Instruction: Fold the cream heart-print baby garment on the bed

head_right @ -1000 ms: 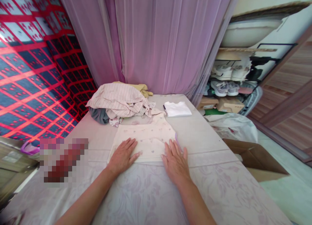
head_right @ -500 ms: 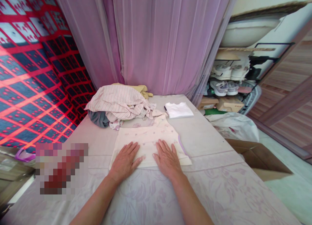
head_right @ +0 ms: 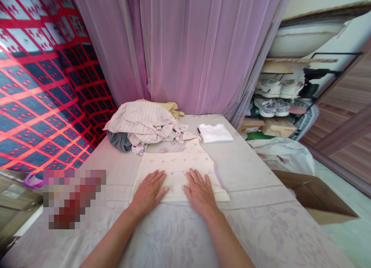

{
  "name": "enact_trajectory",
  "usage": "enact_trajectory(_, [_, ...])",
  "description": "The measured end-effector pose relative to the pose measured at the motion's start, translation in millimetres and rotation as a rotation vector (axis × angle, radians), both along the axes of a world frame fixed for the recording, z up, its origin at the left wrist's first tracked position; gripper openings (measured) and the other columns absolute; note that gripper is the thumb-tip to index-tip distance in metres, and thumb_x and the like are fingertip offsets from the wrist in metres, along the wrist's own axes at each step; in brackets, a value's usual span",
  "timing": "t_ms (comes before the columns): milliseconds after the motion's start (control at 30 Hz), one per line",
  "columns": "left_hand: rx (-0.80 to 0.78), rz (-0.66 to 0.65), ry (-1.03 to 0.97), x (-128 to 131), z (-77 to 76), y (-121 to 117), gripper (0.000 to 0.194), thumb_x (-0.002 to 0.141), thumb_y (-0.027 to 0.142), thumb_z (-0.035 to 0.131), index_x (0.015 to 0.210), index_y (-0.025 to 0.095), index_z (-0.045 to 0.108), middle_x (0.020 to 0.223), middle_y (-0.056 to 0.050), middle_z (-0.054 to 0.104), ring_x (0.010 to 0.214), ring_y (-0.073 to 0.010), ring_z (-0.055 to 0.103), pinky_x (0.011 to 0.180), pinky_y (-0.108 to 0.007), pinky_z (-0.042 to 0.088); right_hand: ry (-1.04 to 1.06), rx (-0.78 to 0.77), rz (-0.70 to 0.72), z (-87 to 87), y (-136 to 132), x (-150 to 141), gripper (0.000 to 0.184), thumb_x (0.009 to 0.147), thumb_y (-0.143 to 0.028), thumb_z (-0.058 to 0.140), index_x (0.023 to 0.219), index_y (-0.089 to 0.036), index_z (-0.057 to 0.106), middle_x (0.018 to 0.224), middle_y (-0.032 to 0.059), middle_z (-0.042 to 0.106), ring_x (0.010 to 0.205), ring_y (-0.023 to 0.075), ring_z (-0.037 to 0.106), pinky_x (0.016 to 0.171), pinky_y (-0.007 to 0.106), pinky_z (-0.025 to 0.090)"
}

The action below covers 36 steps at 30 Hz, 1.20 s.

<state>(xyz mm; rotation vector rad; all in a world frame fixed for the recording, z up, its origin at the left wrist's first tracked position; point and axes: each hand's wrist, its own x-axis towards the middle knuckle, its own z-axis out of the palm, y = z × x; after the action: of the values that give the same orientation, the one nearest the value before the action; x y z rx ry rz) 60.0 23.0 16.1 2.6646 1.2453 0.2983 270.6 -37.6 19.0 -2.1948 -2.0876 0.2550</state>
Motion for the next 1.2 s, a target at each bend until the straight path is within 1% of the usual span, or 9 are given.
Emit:
enact_trajectory(133, [-0.12, 0.017, -0.078, -5, 3.4, 9, 0.049, 0.094, 0.045, 0.032, 0.133, 0.021, 0.048, 0.14, -0.005, 0.047, 0.133, -0.0223, 0.036, 0.11, -0.044, 0.03, 0.037, 0.001, 0.042, 13.0, 4, 11, 0.045, 0.091, -0.036, 0.036, 0.132, -0.024, 0.048, 0.145, 0.0064, 0.039, 0.134, 0.0221, 0.033, 0.108, 0.048, 0.022])
enact_trajectory(267, [-0.203, 0.063, -0.164, -18, 16.6, 32, 0.045, 0.091, 0.04, 0.037, 0.13, 0.023, 0.052, 0.135, -0.003, 0.053, 0.123, -0.018, 0.05, 0.104, -0.035, 0.04, 0.055, 0.056, 0.058, 31.0, 25, 33, 0.036, 0.09, -0.03, 0.038, 0.111, -0.024, 0.066, 0.127, 0.0054, 0.059, 0.119, 0.0194, 0.051, 0.1, 0.036, 0.036])
enact_trajectory(400, [-0.065, 0.144, -0.056, -36, 33.2, 74, 0.043, 0.087, 0.029, 0.038, 0.124, 0.019, 0.057, 0.13, -0.006, 0.057, 0.12, -0.0199, 0.053, 0.103, -0.036, 0.04, 0.036, 0.184, -0.075, 48.3, 71, 54, 0.034, 0.089, -0.027, 0.038, 0.102, -0.025, 0.069, 0.124, 0.0025, 0.061, 0.114, 0.0189, 0.053, 0.097, 0.032, 0.039])
enact_trajectory(533, [0.099, 0.135, 0.096, -45, 45.1, 113, 0.041, 0.085, 0.021, 0.039, 0.121, 0.019, 0.058, 0.125, -0.008, 0.061, 0.117, -0.0218, 0.054, 0.101, -0.038, 0.04, 0.062, 0.24, -0.248, 61.2, 127, 73, 0.037, 0.09, -0.026, 0.037, 0.117, -0.022, 0.061, 0.125, 0.0053, 0.06, 0.113, 0.0195, 0.054, 0.095, 0.029, 0.039])
enact_trajectory(633, [0.098, 0.157, 0.23, -43, 49.9, 128, 0.039, 0.087, 0.019, 0.038, 0.121, 0.019, 0.058, 0.121, -0.01, 0.063, 0.111, -0.0242, 0.058, 0.095, -0.04, 0.043, 0.089, 0.197, -0.347, 64.0, 164, 85, 0.04, 0.09, -0.024, 0.036, 0.125, -0.019, 0.055, 0.118, 0.0095, 0.064, 0.107, 0.0207, 0.058, 0.09, 0.03, 0.041])
enact_trajectory(767, [0.023, 0.216, 0.348, -37, 48.9, 138, 0.037, 0.089, 0.021, 0.04, 0.121, 0.023, 0.057, 0.123, -0.009, 0.062, 0.11, -0.0246, 0.059, 0.09, -0.039, 0.045, 0.11, 0.106, -0.371, 54.3, 196, 96, 0.037, 0.082, -0.015, 0.045, 0.115, -0.015, 0.063, 0.107, 0.0129, 0.068, 0.099, 0.0229, 0.062, 0.083, 0.03, 0.043])
enact_trajectory(967, [-0.065, 0.227, 0.379, -34, 47.9, 147, 0.031, 0.088, 0.027, 0.041, 0.111, 0.028, 0.06, 0.113, -0.006, 0.063, 0.101, -0.0217, 0.062, 0.08, -0.034, 0.046, 0.162, 0.027, -0.363, 43.3, 208, 99, 0.026, 0.073, -0.016, 0.056, 0.094, -0.013, 0.071, 0.098, 0.0135, 0.069, 0.094, 0.0238, 0.062, 0.078, 0.029, 0.044])
enact_trajectory(1067, [-0.08, 0.225, 0.375, -35, 51.9, 147, 0.024, 0.086, 0.027, 0.042, 0.098, 0.025, 0.063, 0.104, -0.005, 0.063, 0.093, -0.0195, 0.062, 0.075, -0.03, 0.045, 0.22, 0.033, -0.343, 56.2, 201, 100, 0.019, 0.074, -0.019, 0.055, 0.081, -0.016, 0.072, 0.082, 0.0083, 0.07, 0.083, 0.0209, 0.063, 0.07, 0.026, 0.044])
enact_trajectory(1200, [-0.04, 0.216, 0.305, -41, 56.6, 136, 0.021, 0.087, 0.026, 0.04, 0.095, 0.025, 0.059, 0.101, -0.004, 0.064, 0.091, -0.019, 0.061, 0.07, -0.028, 0.043, 0.32, 0.091, -0.294, 82.8, 172, 99, 0.026, 0.082, -0.026, 0.046, 0.084, -0.015, 0.069, 0.063, 0.002, 0.064, 0.065, 0.0151, 0.062, 0.06, 0.022, 0.042])
